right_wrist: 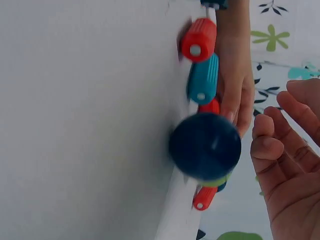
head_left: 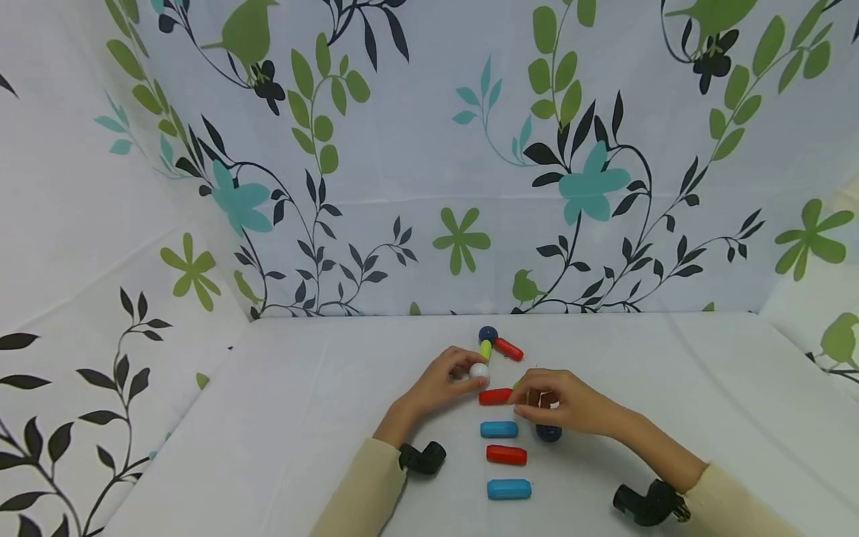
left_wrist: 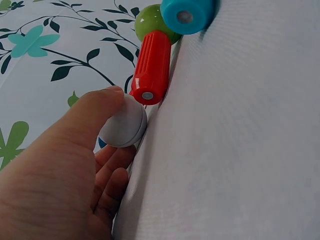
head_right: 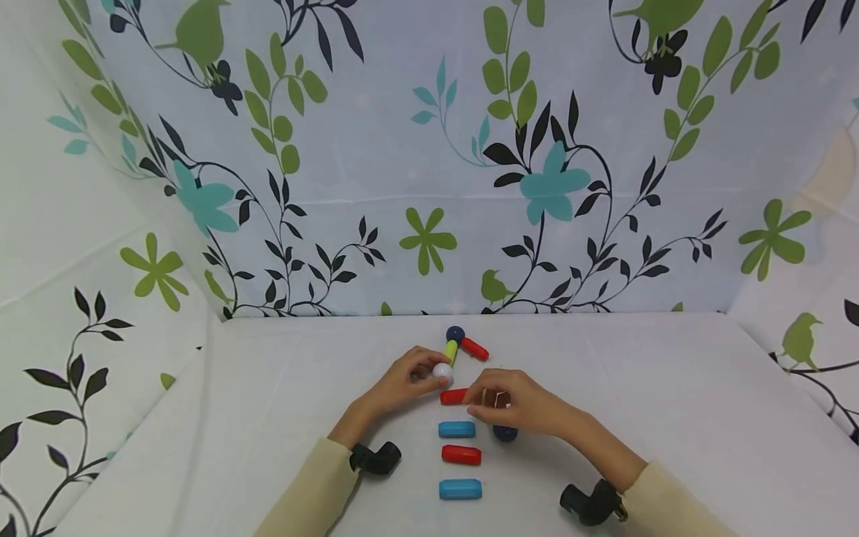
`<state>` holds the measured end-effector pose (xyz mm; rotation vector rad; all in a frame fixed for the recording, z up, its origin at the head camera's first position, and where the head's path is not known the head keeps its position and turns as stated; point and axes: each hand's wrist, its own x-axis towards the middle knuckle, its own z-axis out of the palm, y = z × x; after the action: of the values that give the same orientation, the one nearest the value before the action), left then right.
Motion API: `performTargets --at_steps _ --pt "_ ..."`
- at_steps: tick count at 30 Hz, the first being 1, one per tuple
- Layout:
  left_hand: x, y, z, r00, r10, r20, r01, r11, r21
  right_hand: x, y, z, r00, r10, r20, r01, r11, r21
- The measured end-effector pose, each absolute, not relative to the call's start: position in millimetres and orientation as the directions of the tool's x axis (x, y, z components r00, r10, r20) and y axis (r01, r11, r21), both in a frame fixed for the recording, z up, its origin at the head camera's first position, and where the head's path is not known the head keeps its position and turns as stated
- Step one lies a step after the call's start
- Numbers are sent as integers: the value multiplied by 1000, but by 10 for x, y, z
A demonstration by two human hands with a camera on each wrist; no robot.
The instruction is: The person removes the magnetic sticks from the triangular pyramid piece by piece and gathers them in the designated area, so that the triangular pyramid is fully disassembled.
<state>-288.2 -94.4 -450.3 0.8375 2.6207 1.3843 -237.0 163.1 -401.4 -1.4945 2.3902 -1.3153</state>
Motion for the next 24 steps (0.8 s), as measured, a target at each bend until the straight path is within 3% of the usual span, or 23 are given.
performTargets --at_steps 14,24 --pt "-2879 -952 -4493 -855 483 187 426 451 784 -2777 1712 -4069 -628 -697 346 -688 289 -665" --pt "-2885 -952 -4501 -853 488 183 428 456 780 -3034 1711 -4181 -801 -563 205 -514 469 -718"
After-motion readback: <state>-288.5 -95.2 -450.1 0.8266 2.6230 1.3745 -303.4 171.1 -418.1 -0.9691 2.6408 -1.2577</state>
